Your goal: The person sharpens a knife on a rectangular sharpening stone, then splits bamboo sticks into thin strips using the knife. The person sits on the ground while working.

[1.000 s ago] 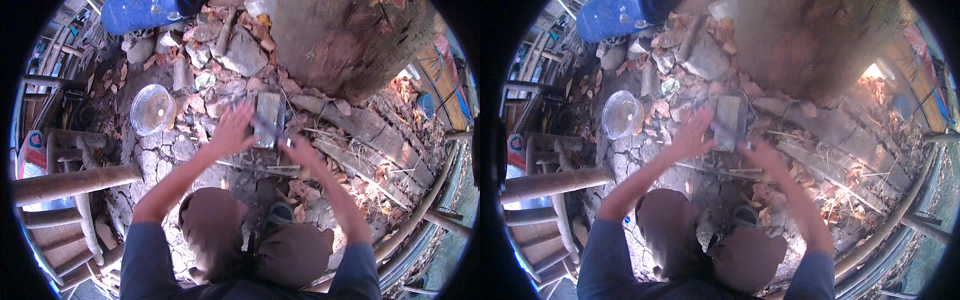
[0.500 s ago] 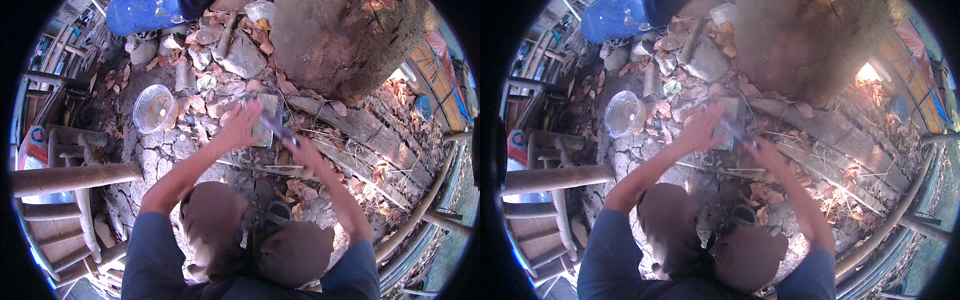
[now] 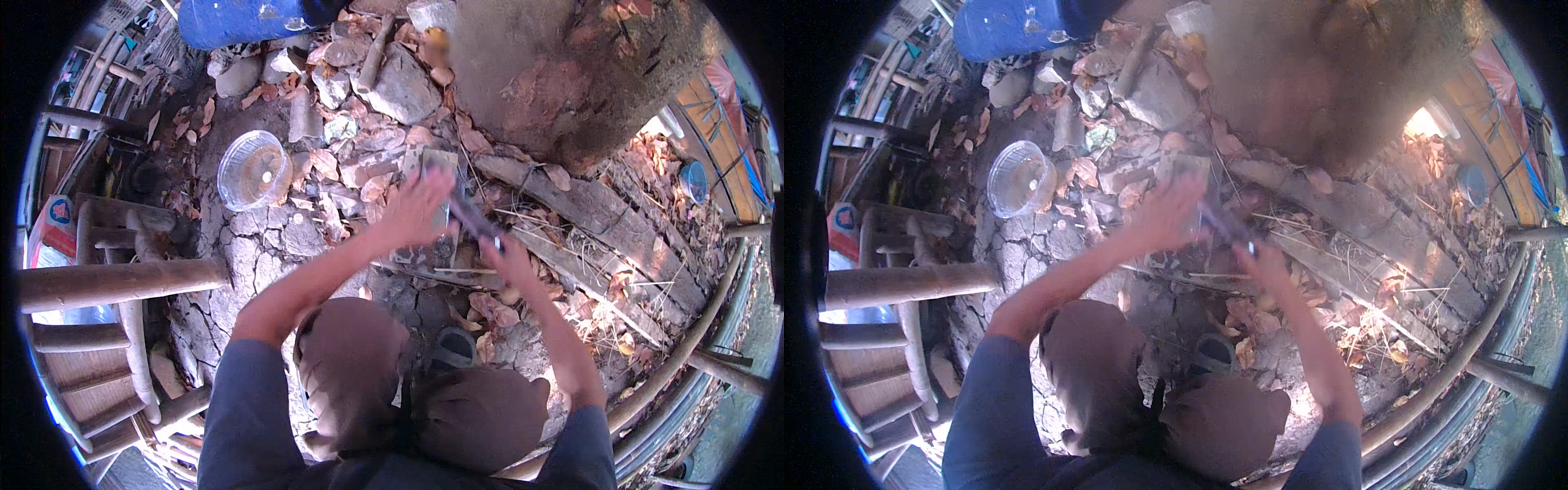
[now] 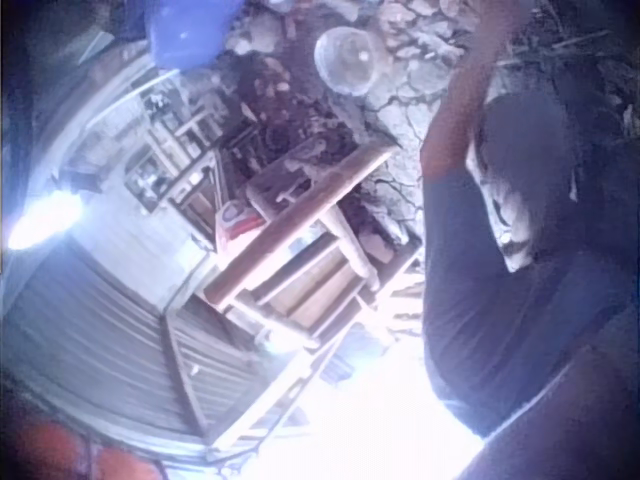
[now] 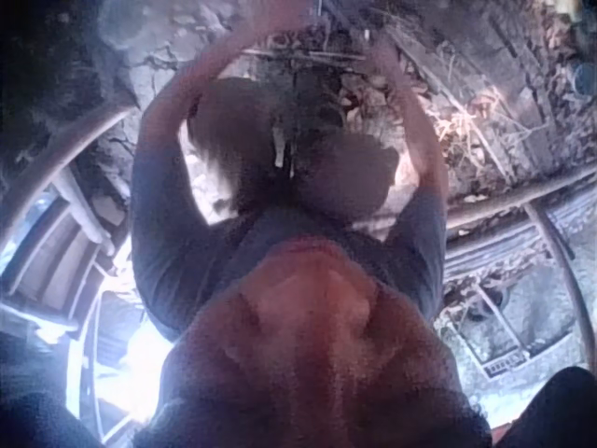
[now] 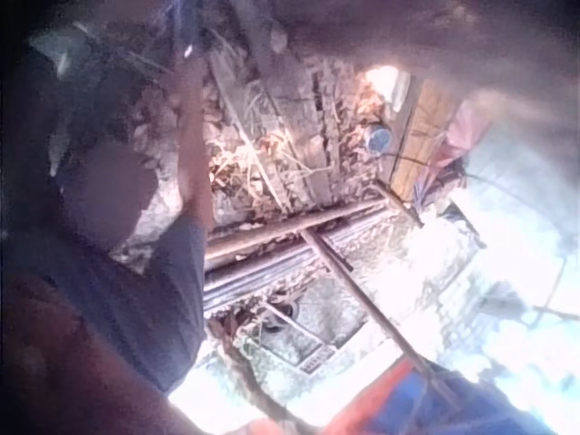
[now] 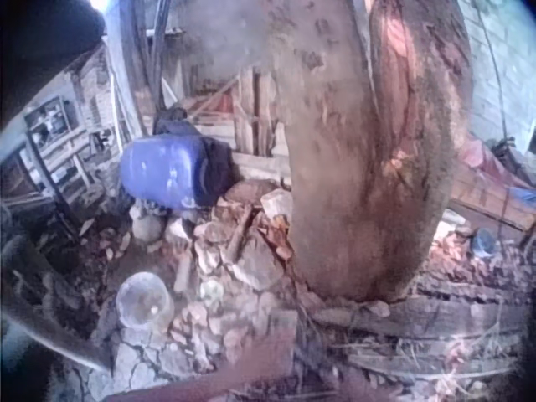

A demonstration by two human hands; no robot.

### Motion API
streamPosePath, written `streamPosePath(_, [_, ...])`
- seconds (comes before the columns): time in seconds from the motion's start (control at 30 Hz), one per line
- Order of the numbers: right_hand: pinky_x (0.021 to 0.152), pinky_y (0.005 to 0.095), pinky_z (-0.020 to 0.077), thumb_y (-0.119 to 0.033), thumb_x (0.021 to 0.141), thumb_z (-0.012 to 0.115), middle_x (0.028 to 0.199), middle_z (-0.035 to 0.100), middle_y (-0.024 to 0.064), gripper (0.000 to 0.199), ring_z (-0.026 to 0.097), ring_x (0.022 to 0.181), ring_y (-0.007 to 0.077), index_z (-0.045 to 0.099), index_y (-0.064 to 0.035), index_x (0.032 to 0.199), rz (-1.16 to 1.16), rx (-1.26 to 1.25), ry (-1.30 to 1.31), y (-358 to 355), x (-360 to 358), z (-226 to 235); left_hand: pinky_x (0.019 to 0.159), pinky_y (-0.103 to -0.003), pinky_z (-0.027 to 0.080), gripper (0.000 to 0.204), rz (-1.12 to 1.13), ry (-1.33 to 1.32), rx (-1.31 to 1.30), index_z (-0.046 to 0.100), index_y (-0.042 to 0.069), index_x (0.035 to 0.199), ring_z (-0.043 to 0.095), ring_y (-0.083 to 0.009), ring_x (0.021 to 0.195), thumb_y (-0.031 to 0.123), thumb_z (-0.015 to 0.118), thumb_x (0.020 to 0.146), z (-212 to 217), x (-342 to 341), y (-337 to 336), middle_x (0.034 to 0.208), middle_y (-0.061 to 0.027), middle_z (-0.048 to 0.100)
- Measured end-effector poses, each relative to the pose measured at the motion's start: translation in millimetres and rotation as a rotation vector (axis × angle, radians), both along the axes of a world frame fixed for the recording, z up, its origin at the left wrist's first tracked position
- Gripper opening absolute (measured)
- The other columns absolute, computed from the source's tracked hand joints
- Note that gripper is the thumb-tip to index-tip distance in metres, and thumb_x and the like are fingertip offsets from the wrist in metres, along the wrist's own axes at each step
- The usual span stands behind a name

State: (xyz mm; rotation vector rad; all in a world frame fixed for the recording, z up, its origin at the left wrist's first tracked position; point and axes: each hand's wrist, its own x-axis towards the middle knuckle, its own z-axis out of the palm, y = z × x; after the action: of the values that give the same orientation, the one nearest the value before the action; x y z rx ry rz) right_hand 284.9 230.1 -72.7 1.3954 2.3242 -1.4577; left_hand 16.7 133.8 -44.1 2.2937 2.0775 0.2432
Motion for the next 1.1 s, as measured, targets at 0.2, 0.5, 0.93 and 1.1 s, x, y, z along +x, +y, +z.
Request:
streamPosePath(0.2, [0.072, 0.0455, 0.0523, -0.044, 0.097, 0.063, 0.084, 0.073, 0.0167, 0.045, 0.069, 0.077, 0.0293, 0.069, -0.001, 0.109, 0.072, 0.334, 0.264, -51.8, 41.4, -5.6, 0.124, -0.049, 0.014, 0.093, -0.106, -0.141, -0.189, 0.026, -0.001, 0.155, 0.02, -0.0299, 0.153, 0.067, 0.046, 0.094, 12.3, 23.7, -31.5, 0.164, -0.0173, 0.024])
streamPosePath(0.5, [0.09, 0.0466, 0.0501, -0.042, 0.098, 0.063, 0.116, 0.068, 0.0242, 0.045, 0.066, 0.109, 0.0352, 0.066, -0.0015, 0.117, -0.014, -0.047, -0.005, -51.0, 29.2, 39.4, 0.125, -0.049, 0.014, 0.092, -0.156, -0.192, -0.205, 0.026, -0.003, 0.155, 0.021, -0.0328, 0.153, 0.064, 0.049, 0.094, 9.0, 23.9, -38.3, 0.164, -0.0186, 0.024])
streamPosePath(0.93, [0.08, 0.0438, 0.0536, -0.049, 0.098, 0.059, 0.086, 0.072, 0.0224, 0.053, 0.071, 0.084, 0.0327, 0.068, 0.0005, 0.115, -0.042, 0.362, 0.166, -40.4, 33.9, 3.2, 0.125, -0.048, 0.011, 0.092, -0.113, -0.133, -0.015, 0.026, 0.0, 0.156, 0.023, -0.0281, 0.153, 0.067, 0.041, 0.096, 0.9, 17.6, -7.1, 0.163, -0.0163, 0.028])
streamPosePath(1.1, [0.083, 0.0438, 0.0525, -0.046, 0.099, 0.059, 0.096, 0.071, 0.0248, 0.048, 0.07, 0.091, 0.0334, 0.069, -0.0011, 0.114, 0.069, 0.161, 0.02, -38.1, 19.5, 24.0, 0.125, -0.048, 0.009, 0.093, -0.088, -0.05, -0.137, 0.025, 0.002, 0.157, 0.021, -0.027, 0.153, 0.069, 0.038, 0.095, 3.4, 13.3, -18.3, 0.165, -0.0129, 0.026])
